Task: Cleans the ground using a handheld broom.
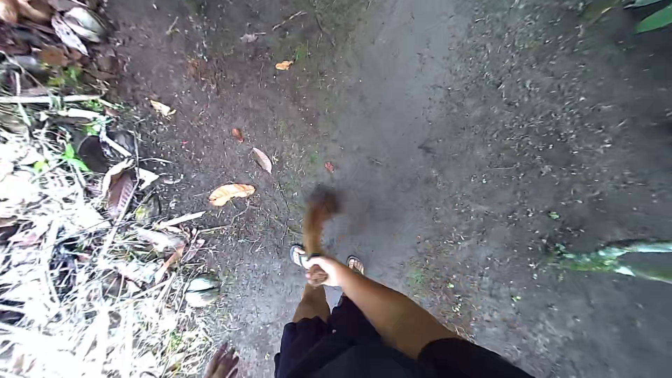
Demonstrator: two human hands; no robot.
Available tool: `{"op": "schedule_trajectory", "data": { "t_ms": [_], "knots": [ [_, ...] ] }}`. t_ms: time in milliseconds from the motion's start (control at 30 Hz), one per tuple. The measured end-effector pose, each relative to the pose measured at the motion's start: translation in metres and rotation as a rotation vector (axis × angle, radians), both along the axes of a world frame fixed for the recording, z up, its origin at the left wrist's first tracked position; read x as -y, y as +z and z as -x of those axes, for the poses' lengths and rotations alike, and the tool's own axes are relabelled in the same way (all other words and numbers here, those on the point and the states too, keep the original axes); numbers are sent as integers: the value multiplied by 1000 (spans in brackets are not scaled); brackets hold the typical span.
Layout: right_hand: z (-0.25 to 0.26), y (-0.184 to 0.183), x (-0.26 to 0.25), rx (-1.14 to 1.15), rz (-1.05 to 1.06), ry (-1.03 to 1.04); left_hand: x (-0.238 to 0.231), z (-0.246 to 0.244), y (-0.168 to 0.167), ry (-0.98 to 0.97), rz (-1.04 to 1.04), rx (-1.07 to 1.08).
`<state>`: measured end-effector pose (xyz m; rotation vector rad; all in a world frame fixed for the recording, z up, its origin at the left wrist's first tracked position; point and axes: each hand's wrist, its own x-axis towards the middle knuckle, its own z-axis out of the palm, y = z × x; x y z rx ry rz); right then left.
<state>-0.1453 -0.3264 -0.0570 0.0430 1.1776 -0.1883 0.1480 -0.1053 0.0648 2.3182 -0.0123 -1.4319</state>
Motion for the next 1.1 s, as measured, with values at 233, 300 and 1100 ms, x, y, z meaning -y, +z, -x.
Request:
{"op": "schedule_trajectory", "data": {
  "t_ms": [233,300,1100],
  "knots": [
    [49,64,44,159,175,96,63,-24,-13,-28,41,-14],
    [117,87,37,49,252,173,74,-20,-21,-34,19,-41],
    [-74,35,321,305,256,636,147,223,12,582,-72,5]
  ]
}}
